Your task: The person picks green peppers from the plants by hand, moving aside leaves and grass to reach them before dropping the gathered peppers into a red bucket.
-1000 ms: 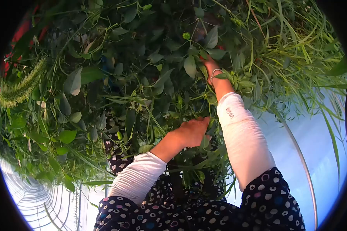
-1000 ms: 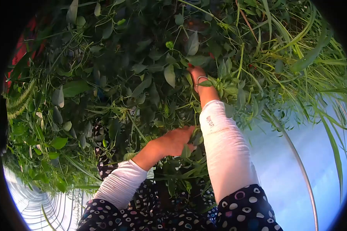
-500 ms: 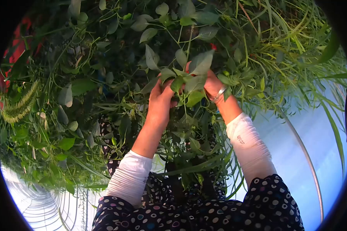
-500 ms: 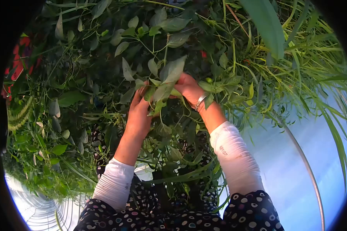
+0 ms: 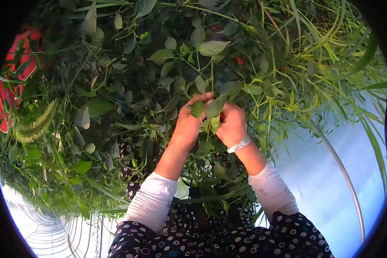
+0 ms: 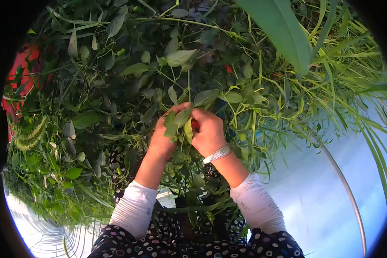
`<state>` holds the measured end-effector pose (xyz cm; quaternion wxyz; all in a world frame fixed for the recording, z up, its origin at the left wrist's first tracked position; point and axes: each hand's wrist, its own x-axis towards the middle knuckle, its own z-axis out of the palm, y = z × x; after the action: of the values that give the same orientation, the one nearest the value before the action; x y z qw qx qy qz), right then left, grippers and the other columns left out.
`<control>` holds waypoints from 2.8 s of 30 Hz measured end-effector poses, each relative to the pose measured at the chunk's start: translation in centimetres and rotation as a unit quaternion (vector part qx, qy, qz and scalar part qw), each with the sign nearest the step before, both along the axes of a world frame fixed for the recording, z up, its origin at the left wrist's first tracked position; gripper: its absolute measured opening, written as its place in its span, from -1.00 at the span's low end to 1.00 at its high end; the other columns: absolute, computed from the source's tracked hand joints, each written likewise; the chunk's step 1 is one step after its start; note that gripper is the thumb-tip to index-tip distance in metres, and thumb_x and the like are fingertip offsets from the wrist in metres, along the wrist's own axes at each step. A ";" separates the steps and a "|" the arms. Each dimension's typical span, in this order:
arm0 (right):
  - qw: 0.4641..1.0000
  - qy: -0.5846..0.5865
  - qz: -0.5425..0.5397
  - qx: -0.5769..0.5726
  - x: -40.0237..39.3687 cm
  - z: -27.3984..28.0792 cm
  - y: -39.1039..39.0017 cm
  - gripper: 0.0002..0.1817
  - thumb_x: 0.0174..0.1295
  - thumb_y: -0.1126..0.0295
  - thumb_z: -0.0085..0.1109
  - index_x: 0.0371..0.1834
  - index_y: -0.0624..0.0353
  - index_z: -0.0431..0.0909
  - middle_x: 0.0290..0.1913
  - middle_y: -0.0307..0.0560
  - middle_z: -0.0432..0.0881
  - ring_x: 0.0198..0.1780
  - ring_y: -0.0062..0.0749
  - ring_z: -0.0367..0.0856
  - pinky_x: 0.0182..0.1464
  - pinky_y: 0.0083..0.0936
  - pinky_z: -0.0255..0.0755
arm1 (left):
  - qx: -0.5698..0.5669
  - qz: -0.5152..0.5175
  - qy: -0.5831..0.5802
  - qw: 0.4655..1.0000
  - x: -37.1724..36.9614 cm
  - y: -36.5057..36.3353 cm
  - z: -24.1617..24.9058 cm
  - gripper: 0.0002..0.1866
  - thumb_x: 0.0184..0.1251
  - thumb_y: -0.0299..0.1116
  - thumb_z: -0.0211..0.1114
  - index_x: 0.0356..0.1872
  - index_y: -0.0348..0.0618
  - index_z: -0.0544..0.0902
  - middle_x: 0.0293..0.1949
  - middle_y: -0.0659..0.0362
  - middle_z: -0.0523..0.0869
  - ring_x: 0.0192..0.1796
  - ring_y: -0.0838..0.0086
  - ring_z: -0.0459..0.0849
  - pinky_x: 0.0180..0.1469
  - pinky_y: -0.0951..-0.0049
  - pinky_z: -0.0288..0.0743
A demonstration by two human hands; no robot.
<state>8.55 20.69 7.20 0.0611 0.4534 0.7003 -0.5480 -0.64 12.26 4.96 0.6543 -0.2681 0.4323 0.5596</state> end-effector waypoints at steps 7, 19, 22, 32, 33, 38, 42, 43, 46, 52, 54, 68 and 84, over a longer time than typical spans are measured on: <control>0.999 0.003 0.011 0.043 -1.4 2.3 -1.0 -0.84 -0.14 0.62 0.20 -0.49 0.18 0.46 -0.50 -0.08 0.50 -0.52 -0.26 0.52 -0.46 -0.48 0.39 | 0.029 0.044 -0.025 0.998 0.4 -1.1 -1.4 -0.81 0.30 -0.31 0.16 -0.20 -0.21 0.52 -0.26 0.20 0.61 -0.22 0.53 0.59 -0.14 0.55 0.47; 0.989 0.139 -0.054 -0.023 -5.5 3.3 -2.7 -0.81 -0.12 0.66 0.10 -0.42 0.12 0.50 -0.46 -0.21 0.52 -0.41 -0.40 0.53 -0.30 -0.50 0.36 | 0.070 0.270 -0.009 0.960 -5.3 -1.1 -1.4 -0.68 0.32 -0.09 0.07 -0.23 -0.16 0.53 -0.35 0.19 0.59 -0.18 0.37 0.55 -0.14 0.34 0.45; 0.921 0.185 -0.317 -0.134 -4.5 0.9 0.9 -0.68 -0.03 0.69 -0.06 -0.21 0.17 0.55 -0.23 -0.11 0.58 -0.23 -0.51 0.53 -0.15 -0.66 0.39 | 0.028 0.339 -0.143 0.929 -6.0 -1.7 -0.9 -0.60 0.30 -0.01 0.04 -0.19 -0.17 0.56 -0.32 0.21 0.63 -0.28 0.35 0.57 -0.23 0.29 0.44; 0.969 -0.212 0.126 0.008 -4.2 -8.0 2.0 -0.70 0.05 0.58 0.07 -0.10 0.16 0.55 -0.31 0.07 0.64 -0.22 -0.22 0.62 -0.13 -0.43 0.46 | 0.163 0.327 -0.105 0.925 -7.5 -4.6 -2.5 -0.29 0.26 0.25 -0.13 0.20 -0.15 0.37 -0.10 -0.01 0.62 -0.13 0.24 0.63 -0.39 0.28 0.53; 0.946 -0.225 0.232 -0.010 -5.4 -6.8 2.0 -0.68 0.03 0.55 0.07 -0.09 0.15 0.55 -0.25 0.11 0.63 -0.13 -0.02 0.59 -0.09 -0.30 0.46 | 0.161 0.328 -0.104 0.925 -7.6 -4.5 -2.3 -0.29 0.26 0.25 -0.13 0.20 -0.15 0.37 -0.10 -0.01 0.62 -0.13 0.24 0.63 -0.39 0.28 0.53; 0.751 -0.315 0.578 -0.057 -4.2 -12.4 0.9 -0.66 0.02 0.56 0.04 -0.09 0.09 0.56 -0.17 0.07 0.63 -0.02 0.00 0.55 -0.01 -0.28 0.43 | -0.031 0.359 -0.062 0.931 -8.1 -2.3 -1.1 -0.31 0.27 0.26 -0.15 0.13 -0.14 0.42 -0.13 0.01 0.64 -0.15 0.26 0.64 -0.48 0.34 0.51; 0.914 -0.217 -0.301 -0.168 -6.5 -14.1 4.6 -0.63 0.00 0.54 0.04 -0.07 0.03 0.57 -0.17 0.01 0.64 -0.06 -0.12 0.58 -0.08 -0.36 0.45 | 0.033 0.354 -0.080 0.931 -7.8 -3.4 -2.0 -0.33 0.27 0.26 -0.16 0.08 -0.13 0.45 -0.17 0.03 0.65 -0.21 0.30 0.65 -0.50 0.40 0.49; 0.914 -0.215 -0.301 -0.167 -6.7 -15.4 4.5 -0.63 0.00 0.54 0.04 -0.07 0.03 0.57 -0.17 0.01 0.64 -0.06 -0.12 0.58 -0.08 -0.36 0.45 | 0.061 0.350 -0.090 0.930 -7.8 -3.7 -2.0 -0.34 0.28 0.26 -0.16 0.06 -0.13 0.46 -0.18 0.03 0.65 -0.24 0.33 0.64 -0.52 0.42 0.48; 0.964 -0.250 -0.056 0.069 -6.0 -21.4 3.5 -0.71 0.03 0.42 0.05 -0.14 0.05 0.58 -0.20 0.01 0.64 -0.09 -0.12 0.59 -0.11 -0.35 0.44 | 0.065 0.351 -0.097 0.929 -8.0 -4.5 -1.7 -0.35 0.29 0.25 -0.17 0.06 -0.13 0.45 -0.23 0.03 0.65 -0.31 0.36 0.62 -0.57 0.44 0.43; 0.913 -0.282 0.250 0.156 -10.4 -19.3 6.8 -0.72 0.05 0.23 0.04 -0.26 0.14 0.59 -0.29 0.11 0.62 -0.19 -0.03 0.60 -0.16 -0.26 0.45 | 0.045 0.351 -0.119 0.928 -8.2 -3.4 -1.1 -0.33 0.31 0.26 -0.23 0.08 -0.12 0.44 -0.23 0.02 0.58 -0.34 0.38 0.53 -0.61 0.47 0.44; 0.899 -0.276 0.273 0.203 -8.8 -21.3 6.5 -0.72 0.07 0.20 0.06 -0.28 0.11 0.62 -0.25 0.09 0.63 -0.15 -0.05 0.60 -0.15 -0.22 0.46 | 0.042 0.339 -0.106 0.934 -8.1 -3.4 -1.0 -0.34 0.31 0.26 -0.22 0.07 -0.11 0.45 -0.26 0.06 0.56 -0.34 0.37 0.52 -0.60 0.51 0.45; 0.969 -0.205 -0.139 -0.022 -7.2 -16.4 8.7 -0.65 0.07 0.10 -0.02 -0.49 0.15 0.63 -0.34 0.02 0.64 -0.26 -0.18 0.58 -0.10 -0.36 0.42 | 0.066 0.336 -0.096 0.934 -6.9 -2.3 -0.1 -0.33 0.29 0.21 -0.11 0.11 -0.21 0.41 -0.16 -0.01 0.59 -0.24 0.24 0.55 -0.15 0.26 0.48; 0.888 0.045 -0.456 -0.034 -11.4 -16.6 18.4 -0.89 -0.16 0.52 0.22 -0.49 0.15 0.57 -0.61 -0.18 0.53 -0.63 -0.46 0.47 -0.62 -0.50 0.26 | -0.012 0.291 -0.133 0.947 -6.8 -0.8 -0.1 -0.49 0.20 0.02 -0.05 0.00 -0.13 0.49 -0.35 0.12 0.57 -0.44 0.42 0.52 -0.63 0.57 0.31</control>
<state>-2.88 39.12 -9.39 -0.2116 0.6958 0.3990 -0.5585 -7.45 11.43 4.84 0.5110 -0.4620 0.2508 0.6801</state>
